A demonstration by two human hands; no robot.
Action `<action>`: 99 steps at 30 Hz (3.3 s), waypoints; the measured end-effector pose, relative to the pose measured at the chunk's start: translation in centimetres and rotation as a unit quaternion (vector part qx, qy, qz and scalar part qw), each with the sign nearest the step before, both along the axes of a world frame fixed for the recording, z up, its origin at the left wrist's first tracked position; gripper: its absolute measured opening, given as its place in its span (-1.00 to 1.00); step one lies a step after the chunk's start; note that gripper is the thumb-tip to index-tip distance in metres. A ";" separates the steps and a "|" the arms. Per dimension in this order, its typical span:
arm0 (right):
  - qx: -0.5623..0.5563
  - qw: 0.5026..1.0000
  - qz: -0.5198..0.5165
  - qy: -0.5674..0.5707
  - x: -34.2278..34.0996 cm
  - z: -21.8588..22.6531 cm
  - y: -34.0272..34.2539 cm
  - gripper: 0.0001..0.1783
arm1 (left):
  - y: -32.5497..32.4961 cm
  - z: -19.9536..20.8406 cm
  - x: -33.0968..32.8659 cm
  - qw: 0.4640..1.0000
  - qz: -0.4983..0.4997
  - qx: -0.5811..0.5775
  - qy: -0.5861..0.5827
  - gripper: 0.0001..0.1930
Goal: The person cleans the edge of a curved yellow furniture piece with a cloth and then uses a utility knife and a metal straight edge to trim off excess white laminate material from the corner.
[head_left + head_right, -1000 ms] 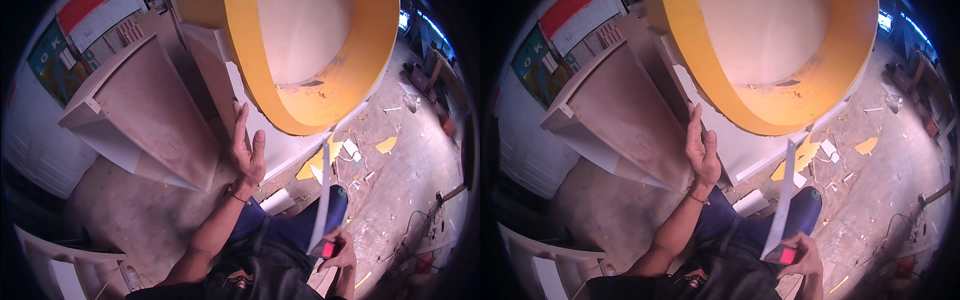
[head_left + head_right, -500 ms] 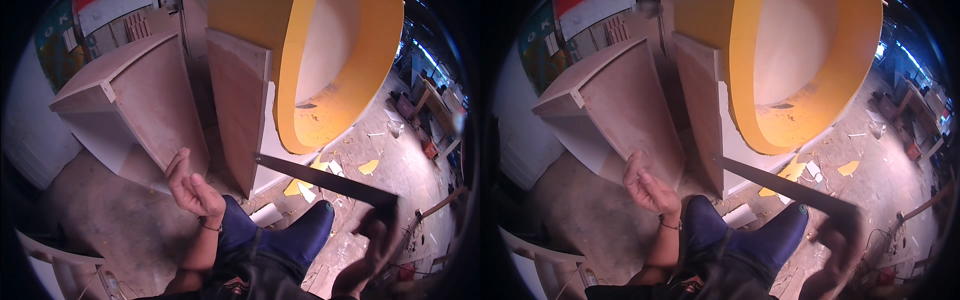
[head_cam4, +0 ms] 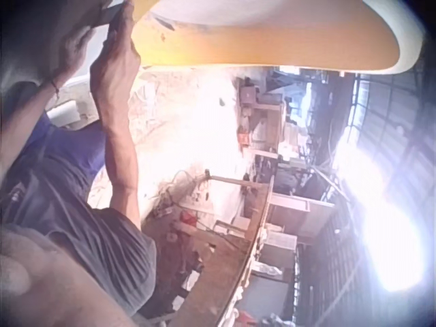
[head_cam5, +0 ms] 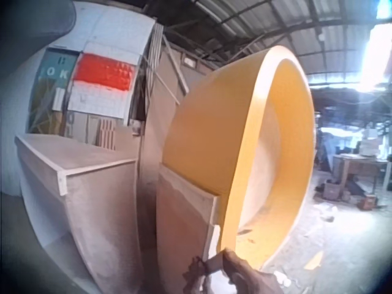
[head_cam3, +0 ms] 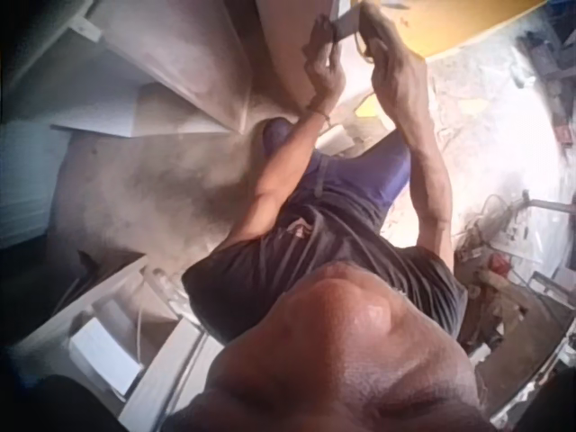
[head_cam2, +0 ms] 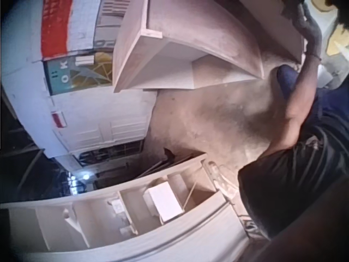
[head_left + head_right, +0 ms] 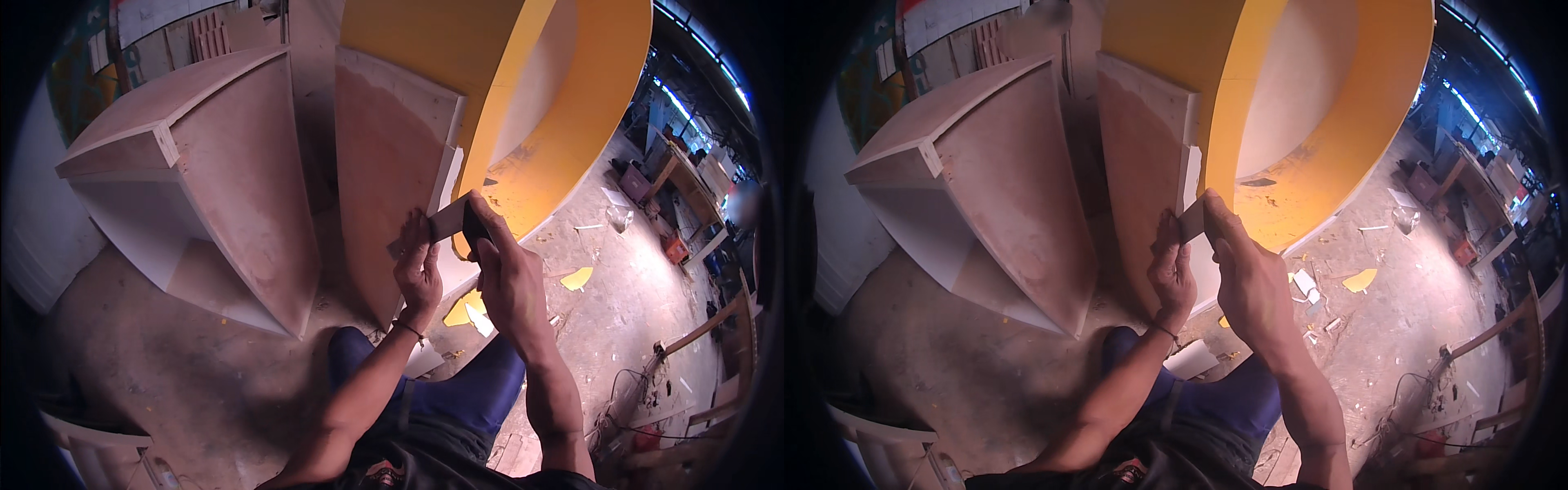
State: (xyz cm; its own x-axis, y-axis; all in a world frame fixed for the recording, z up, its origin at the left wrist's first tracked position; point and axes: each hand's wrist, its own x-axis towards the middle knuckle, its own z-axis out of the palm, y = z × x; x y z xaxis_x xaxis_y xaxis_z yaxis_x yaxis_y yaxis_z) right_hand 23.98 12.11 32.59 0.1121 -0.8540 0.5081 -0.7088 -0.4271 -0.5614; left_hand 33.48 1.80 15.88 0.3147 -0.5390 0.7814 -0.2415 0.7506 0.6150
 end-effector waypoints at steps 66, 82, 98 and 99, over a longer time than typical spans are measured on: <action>-0.132 0.985 -0.024 0.113 -0.2 1.3 -2.6 -0.24 | -6.1 16.2 9.2 0.911 -0.115 -0.176 -0.355 0.07; -0.179 0.978 -0.065 0.080 0.2 -1.6 -2.5 -0.08 | -5.4 18.2 9.9 0.907 -0.114 -0.162 -0.372 -0.32; -0.158 0.984 -0.045 0.068 -0.5 -0.7 -2.5 -0.11 | -4.9 20.9 10.3 0.901 -0.165 -0.151 -0.372 -0.53; -0.157 0.984 -0.046 0.068 -0.3 -0.6 -2.4 -0.11 | -5.0 21.2 10.5 0.898 -0.173 -0.133 -0.382 -0.55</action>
State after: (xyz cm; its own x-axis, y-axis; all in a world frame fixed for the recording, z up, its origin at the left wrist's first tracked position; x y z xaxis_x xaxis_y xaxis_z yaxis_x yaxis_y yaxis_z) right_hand 23.65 9.75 31.97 0.1271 -0.6667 0.7344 -0.8121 -0.4950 -0.3089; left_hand 43.97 -3.22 37.06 -0.5184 -0.2631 0.8137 -0.2405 0.9580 0.1565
